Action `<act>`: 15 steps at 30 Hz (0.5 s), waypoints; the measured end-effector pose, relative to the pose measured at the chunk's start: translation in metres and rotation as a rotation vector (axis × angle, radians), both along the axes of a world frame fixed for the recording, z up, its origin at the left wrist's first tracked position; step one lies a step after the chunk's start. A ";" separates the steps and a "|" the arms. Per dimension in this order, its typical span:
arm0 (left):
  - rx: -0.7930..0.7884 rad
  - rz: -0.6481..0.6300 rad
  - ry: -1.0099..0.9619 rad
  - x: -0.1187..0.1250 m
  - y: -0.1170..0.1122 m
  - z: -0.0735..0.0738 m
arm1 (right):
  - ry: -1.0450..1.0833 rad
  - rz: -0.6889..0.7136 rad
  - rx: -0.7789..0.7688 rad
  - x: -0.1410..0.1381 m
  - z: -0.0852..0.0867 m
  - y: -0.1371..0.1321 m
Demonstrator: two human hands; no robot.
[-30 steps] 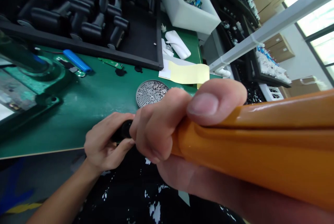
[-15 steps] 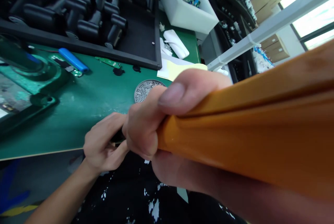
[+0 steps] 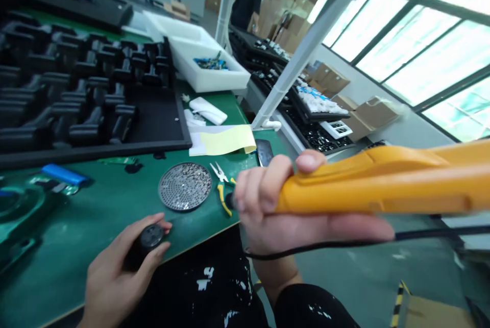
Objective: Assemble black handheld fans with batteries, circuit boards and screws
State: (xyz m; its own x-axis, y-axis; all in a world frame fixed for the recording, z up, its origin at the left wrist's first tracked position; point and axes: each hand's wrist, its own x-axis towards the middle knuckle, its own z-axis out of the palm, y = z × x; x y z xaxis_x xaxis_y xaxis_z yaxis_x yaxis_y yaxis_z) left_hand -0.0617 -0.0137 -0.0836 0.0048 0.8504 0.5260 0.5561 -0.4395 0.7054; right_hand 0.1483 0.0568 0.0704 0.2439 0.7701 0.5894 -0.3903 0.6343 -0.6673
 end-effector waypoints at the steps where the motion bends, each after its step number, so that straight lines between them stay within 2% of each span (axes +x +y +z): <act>1: -0.070 0.037 0.011 -0.001 -0.001 -0.002 | 0.066 -0.120 -0.014 0.018 -0.003 0.013; 3: -0.231 0.098 0.035 -0.004 -0.003 -0.006 | 0.067 -0.393 -0.030 0.063 -0.019 0.043; 4: -0.304 0.105 0.046 -0.005 -0.003 -0.007 | 0.014 -0.491 -0.112 0.088 -0.031 0.059; 5: -0.361 0.096 0.049 -0.007 -0.003 -0.008 | -0.121 -0.594 -0.226 0.113 -0.046 0.074; 7: -0.453 0.085 -0.001 -0.010 -0.002 -0.007 | -0.553 -0.843 -0.562 0.158 -0.077 0.096; 10: -0.550 0.118 -0.246 -0.012 -0.001 0.002 | -0.713 -0.867 -0.732 0.201 -0.123 0.108; 15: -0.482 0.012 -0.807 0.000 0.001 0.025 | -0.902 -0.833 -0.825 0.229 -0.187 0.100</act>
State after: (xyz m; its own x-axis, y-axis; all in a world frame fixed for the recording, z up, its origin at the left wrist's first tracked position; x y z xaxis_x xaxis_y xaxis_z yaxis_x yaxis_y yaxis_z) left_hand -0.0616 -0.0131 -0.0588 -0.2184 0.9749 -0.0425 -0.1779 0.0030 0.9840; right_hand 0.3773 0.1573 -0.1165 0.5711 0.7806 0.2541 0.6204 -0.2078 -0.7562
